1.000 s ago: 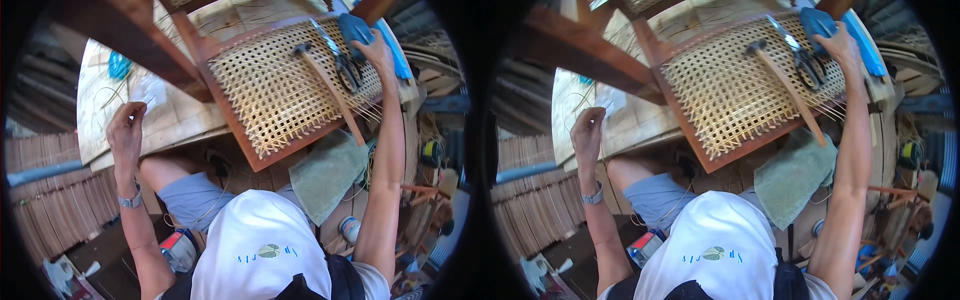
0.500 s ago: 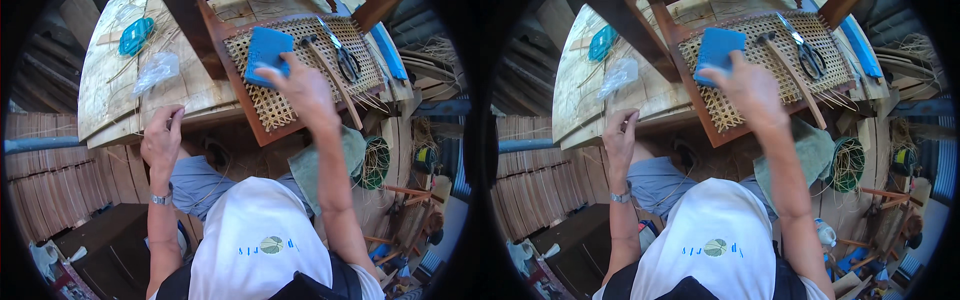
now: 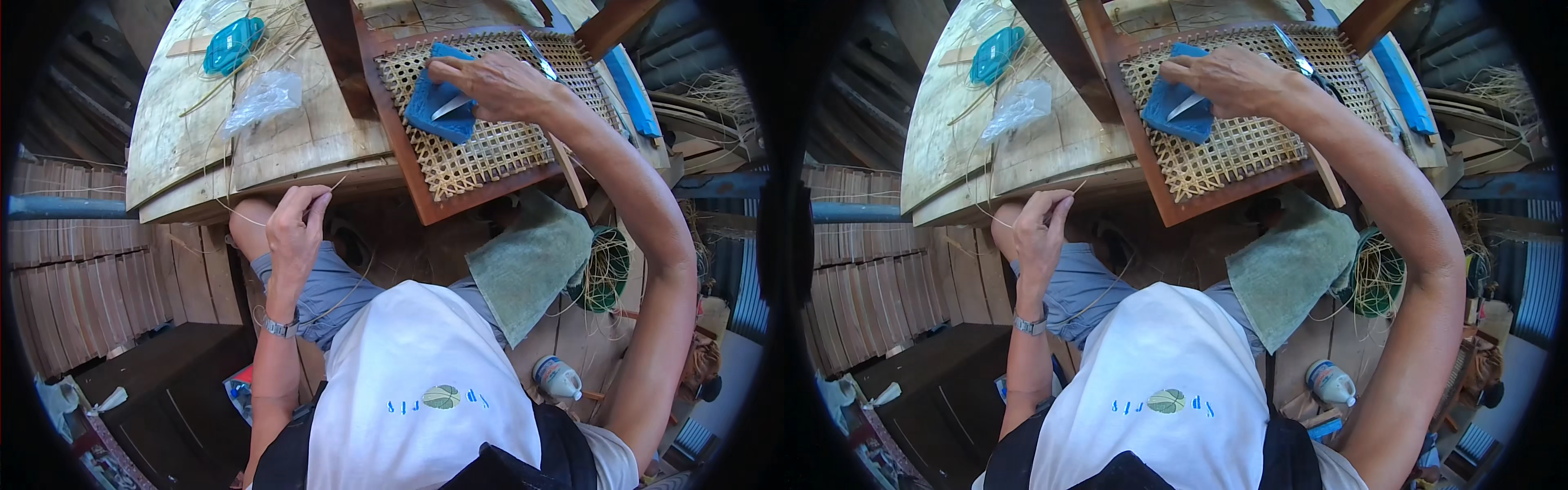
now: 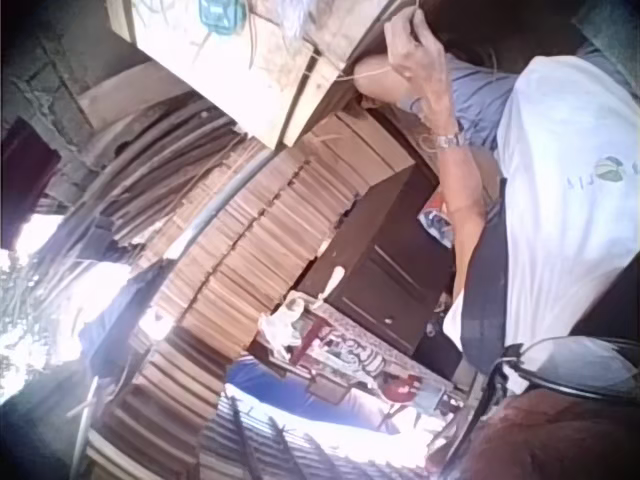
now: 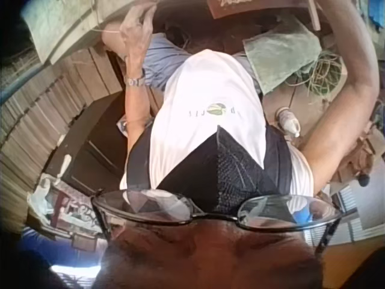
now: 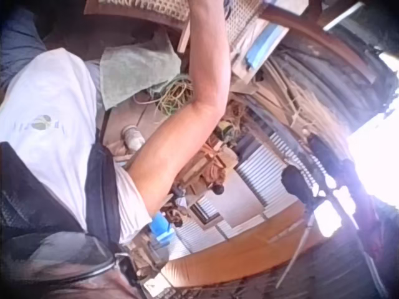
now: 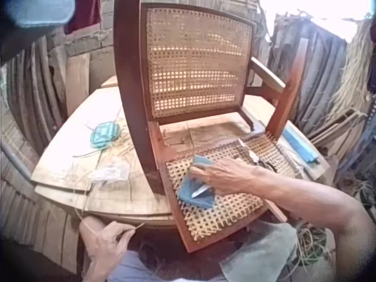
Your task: Weaving or repairing a cane chair seat using thin strips of rattan or cane material.
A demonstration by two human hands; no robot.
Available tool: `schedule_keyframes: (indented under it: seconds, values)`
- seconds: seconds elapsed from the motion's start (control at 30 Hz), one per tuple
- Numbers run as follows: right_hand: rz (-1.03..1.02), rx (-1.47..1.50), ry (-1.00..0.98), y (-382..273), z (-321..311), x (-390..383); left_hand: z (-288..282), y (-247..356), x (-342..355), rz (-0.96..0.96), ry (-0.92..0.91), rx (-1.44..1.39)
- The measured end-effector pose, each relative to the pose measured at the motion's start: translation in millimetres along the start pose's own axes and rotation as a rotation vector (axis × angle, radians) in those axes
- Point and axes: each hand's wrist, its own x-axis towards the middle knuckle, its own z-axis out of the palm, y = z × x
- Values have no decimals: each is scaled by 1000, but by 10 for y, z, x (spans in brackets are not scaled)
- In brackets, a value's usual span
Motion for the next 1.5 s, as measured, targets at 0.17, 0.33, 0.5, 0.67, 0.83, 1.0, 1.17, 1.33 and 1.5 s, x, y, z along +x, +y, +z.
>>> schedule_keyframes:
  seconds: [0.17,0.33,0.5,0.67,0.83,1.0,1.17,1.33,1.5]
  values:
    - [228,239,-3,-11,-148,-146,-87,-283,-152,-78,109,-80]
    - [264,386,147,-153,-32,-103,-118,-457,-308,-189,72,-67]
    - [287,377,145,-17,131,92,0,-446,-344,-218,65,-108]
    - [501,307,300,-189,-162,15,-35,-439,-461,-229,103,-123]
    - [368,353,132,-170,138,211,-17,-414,-506,-245,71,-84]
    - [502,675,36,-131,105,300,92,-334,-561,-252,49,-100]
    - [380,486,210,-133,105,404,130,-308,-579,-176,63,-130]
    - [465,339,213,-368,12,75,109,-381,-652,-229,88,-124]
    - [358,472,48,-712,-78,-604,83,-390,-734,-256,65,-101]
